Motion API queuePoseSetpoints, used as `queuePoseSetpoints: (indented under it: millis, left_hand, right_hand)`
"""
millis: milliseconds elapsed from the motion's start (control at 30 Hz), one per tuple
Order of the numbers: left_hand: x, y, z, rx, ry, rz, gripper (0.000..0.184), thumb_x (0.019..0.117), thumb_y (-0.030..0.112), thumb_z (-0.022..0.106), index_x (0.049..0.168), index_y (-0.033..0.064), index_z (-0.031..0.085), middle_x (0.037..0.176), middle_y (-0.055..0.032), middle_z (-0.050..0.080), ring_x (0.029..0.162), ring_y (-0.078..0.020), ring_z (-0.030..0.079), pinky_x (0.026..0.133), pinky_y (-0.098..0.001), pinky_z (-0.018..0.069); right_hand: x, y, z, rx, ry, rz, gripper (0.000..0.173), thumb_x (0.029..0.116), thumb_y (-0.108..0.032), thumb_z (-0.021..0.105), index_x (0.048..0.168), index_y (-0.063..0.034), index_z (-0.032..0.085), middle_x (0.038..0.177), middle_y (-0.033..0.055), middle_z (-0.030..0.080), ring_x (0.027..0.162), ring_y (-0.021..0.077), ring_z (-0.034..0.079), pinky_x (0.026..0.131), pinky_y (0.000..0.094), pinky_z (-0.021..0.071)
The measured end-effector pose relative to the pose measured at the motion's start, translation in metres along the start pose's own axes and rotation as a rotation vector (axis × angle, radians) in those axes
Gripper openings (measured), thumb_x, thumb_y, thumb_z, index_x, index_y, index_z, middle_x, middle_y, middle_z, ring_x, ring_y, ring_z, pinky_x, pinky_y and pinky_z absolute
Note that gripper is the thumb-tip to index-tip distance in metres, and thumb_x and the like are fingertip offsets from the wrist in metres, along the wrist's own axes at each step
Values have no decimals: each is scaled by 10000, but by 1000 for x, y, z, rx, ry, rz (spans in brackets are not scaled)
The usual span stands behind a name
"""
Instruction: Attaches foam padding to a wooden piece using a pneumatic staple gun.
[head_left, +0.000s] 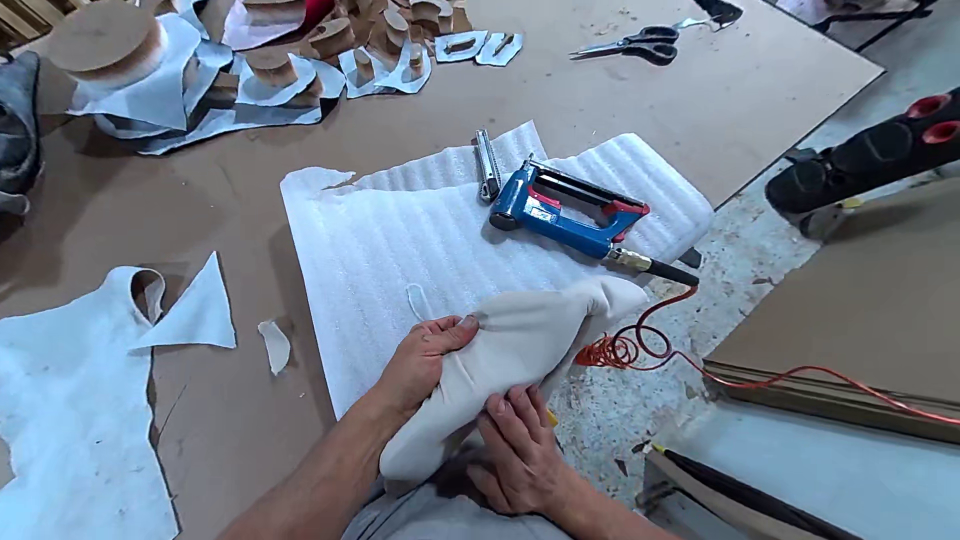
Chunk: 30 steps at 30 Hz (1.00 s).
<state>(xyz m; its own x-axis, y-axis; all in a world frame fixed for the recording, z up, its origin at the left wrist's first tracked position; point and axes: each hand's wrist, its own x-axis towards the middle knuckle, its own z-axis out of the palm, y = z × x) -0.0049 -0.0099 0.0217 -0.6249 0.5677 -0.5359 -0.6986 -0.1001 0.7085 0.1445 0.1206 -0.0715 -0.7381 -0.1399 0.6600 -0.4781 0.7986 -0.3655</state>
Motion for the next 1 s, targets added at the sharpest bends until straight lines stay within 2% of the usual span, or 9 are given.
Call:
queuePoseSetpoints:
  millis: [100,200,300,400,467,567,700,933,1000]
  left_hand:
    - [0,0,4,-38,83,-72,327,1108,171,418,972,17,672,763,-73,697,671,-106,690,646,-254,597]
    - [-3,1,12,-62,148,-138,297,1101,186,453,1004,10,671,788,-84,705,690,-117,699,655,-255,600]
    - [-3,0,12,7,170,-133,293,1095,176,468,968,24,685,763,-46,696,679,-77,679,659,-224,579]
    - [13,-44,-31,71,-25,132,308,1095,239,437,1082,40,671,856,28,700,788,9,658,736,-180,551]
    - [18,-57,-49,36,-127,243,442,1098,226,279,1268,-37,590,1065,-25,715,979,-12,656,881,-210,539]
    - [1,-10,-5,-23,99,-36,370,1123,200,349,1012,81,682,797,4,716,694,-20,682,636,-184,582]
    - [-1,-14,-3,-77,33,-63,392,1126,271,341,1046,103,685,826,-7,725,704,-41,697,623,-206,593]
    - [-21,-17,-4,124,151,70,366,1092,151,338,903,172,651,740,98,673,675,53,631,646,-135,537]
    - [-23,-37,-32,238,46,150,313,1087,212,333,1154,99,617,935,46,672,846,16,638,765,-183,541]
  right_hand:
    - [12,-16,14,-123,-50,90,843,1003,-704,162,1635,-146,138,1747,2,-15,1588,147,-115,1279,427,-92]
    - [35,-32,17,-158,-23,154,1002,931,-809,152,1656,-141,-28,1741,53,-98,1582,189,-169,1271,451,-132]
    - [59,-44,16,-154,-16,157,986,950,-792,145,1639,-86,115,1742,80,49,1598,204,-89,1276,447,-111]
    - [94,-53,13,-61,-49,129,946,997,-725,77,1462,-41,535,1558,125,505,1523,247,349,1262,450,182]
    - [106,-44,-2,195,-46,182,878,1029,-669,76,1488,-69,523,1565,115,499,1499,248,398,1248,484,287]
    - [67,-5,-33,90,190,347,565,1087,-499,218,1591,-288,364,1671,-60,332,1550,168,271,1270,490,224]
    - [32,21,-2,-274,157,414,713,1067,-510,211,1669,-141,113,1740,109,55,1605,274,21,1279,591,21]
    - [90,-37,20,-192,56,332,703,1046,-516,188,1648,-159,251,1732,86,143,1607,247,23,1281,561,-14]
    - [113,-43,15,-123,-50,359,663,1061,-486,188,1595,-158,402,1682,81,312,1582,250,201,1265,561,124]
